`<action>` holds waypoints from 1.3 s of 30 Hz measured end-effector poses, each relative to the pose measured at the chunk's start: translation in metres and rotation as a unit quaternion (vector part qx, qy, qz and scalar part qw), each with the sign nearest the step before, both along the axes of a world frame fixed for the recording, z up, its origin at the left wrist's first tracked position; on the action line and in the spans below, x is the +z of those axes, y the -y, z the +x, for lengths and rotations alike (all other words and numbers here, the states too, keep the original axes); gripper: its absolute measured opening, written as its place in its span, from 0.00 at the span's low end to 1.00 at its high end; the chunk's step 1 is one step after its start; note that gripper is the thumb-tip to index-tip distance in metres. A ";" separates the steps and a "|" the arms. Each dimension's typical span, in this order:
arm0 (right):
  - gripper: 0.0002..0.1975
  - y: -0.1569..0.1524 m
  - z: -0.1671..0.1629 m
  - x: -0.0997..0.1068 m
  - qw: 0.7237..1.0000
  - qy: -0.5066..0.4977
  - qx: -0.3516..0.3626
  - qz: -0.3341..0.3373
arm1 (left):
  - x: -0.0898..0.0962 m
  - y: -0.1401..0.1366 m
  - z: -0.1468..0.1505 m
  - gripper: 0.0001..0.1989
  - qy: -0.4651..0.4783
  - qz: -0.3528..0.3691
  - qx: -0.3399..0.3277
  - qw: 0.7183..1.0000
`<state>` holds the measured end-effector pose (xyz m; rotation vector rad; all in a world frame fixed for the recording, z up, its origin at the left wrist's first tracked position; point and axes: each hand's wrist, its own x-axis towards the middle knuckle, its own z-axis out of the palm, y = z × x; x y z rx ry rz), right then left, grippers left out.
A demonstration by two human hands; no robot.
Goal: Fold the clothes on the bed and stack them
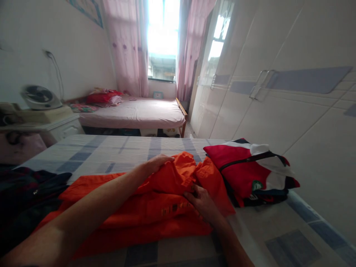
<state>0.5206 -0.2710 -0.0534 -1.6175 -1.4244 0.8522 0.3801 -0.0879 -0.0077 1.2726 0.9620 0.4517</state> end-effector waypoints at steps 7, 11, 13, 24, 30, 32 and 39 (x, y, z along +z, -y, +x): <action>0.14 -0.003 0.001 0.020 0.992 -0.124 -0.001 0.010 | 0.038 0.052 -0.063 0.10 0.193 0.011 0.111 0.975; 0.12 -0.018 0.005 0.037 0.999 0.006 -0.002 0.042 | 0.027 0.107 -0.130 0.12 0.325 -0.117 0.150 0.926; 0.11 -0.027 0.005 0.035 0.993 0.101 0.000 0.055 | 0.011 0.121 -0.149 0.13 0.289 -0.241 0.164 0.912; 0.12 -0.052 -0.003 0.032 0.973 0.222 0.006 0.068 | -0.018 0.141 -0.170 0.10 0.153 -0.003 0.378 0.913; 0.11 -0.076 -0.007 0.025 0.944 0.324 0.015 0.062 | -0.038 0.166 -0.167 0.10 0.182 -0.132 0.379 0.898; 0.11 -0.081 -0.006 0.025 0.938 0.337 0.006 0.077 | -0.037 0.166 -0.166 0.08 0.191 -0.131 0.384 0.894; 0.17 -0.058 -0.028 0.043 0.915 0.364 0.012 0.174 | -0.024 0.173 -0.195 0.08 -0.022 0.037 0.158 0.986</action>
